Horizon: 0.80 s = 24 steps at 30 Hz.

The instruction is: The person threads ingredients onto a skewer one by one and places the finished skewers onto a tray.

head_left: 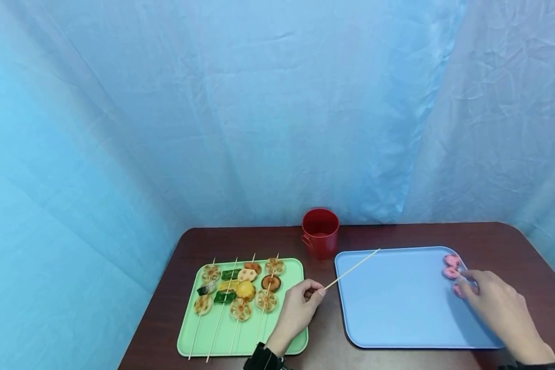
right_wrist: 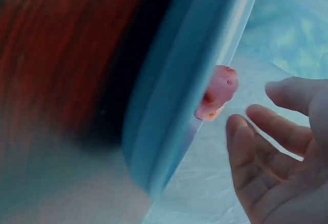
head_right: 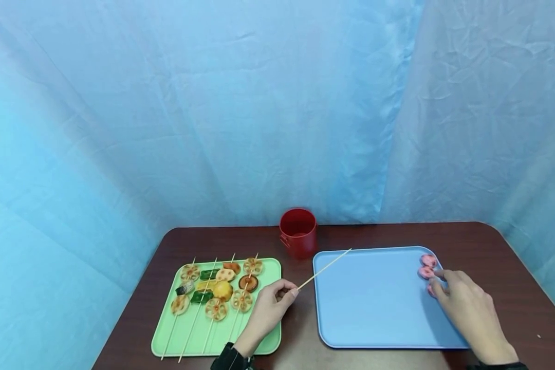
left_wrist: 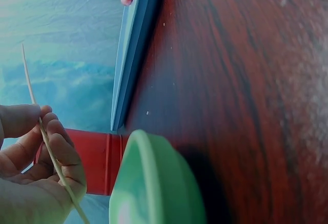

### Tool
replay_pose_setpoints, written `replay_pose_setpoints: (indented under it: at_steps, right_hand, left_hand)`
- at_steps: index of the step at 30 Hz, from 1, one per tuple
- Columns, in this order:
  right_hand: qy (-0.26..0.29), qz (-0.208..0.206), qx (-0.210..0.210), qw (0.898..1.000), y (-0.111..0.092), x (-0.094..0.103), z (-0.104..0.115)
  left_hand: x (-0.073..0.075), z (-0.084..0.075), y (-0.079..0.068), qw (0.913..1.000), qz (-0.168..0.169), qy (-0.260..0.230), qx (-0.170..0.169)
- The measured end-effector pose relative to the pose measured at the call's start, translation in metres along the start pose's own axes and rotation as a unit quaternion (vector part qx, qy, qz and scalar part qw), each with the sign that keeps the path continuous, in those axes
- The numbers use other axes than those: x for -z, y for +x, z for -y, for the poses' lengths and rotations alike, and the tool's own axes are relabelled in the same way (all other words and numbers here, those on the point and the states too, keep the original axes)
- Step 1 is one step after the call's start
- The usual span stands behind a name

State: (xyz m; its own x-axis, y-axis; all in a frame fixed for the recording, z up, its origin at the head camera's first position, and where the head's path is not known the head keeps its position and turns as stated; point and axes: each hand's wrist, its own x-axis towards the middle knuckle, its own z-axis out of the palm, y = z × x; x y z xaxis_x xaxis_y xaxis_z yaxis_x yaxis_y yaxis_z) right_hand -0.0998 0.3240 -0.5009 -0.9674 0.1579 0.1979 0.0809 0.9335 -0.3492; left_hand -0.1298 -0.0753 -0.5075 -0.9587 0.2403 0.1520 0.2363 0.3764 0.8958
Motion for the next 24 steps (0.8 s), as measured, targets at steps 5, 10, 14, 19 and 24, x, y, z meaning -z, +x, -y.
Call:
replay_pose_setpoints:
  at_steps: [5,10,14,19,24]
  right_hand:
    - [-0.016,0.043,-0.006,0.999,-0.0011,-0.0023,-0.0012]
    - [-0.018,0.035,0.011,0.999,-0.0014,-0.0054,-0.0024]
    - [-0.02,0.052,-0.001,0.998,-0.0001,-0.0063,-0.0044]
    - [-0.018,0.087,-0.019,0.996,0.0021,-0.0068,-0.0067]
    - [-0.012,0.098,-0.014,0.995,0.0045,-0.008,-0.0063]
  left_hand:
    - [0.0011,0.0006,-0.0006,1.0,-0.002,0.0,0.004]
    - [0.0021,-0.0001,-0.0018,0.9999,-0.001,-0.009,0.011]
    - [0.0013,0.001,-0.0024,0.9999,0.001,-0.013,0.008]
    - [0.0009,0.0023,-0.0024,0.9999,0.004,-0.009,0.012]
    - [0.0029,0.0031,-0.003,0.9997,0.003,-0.002,0.023]
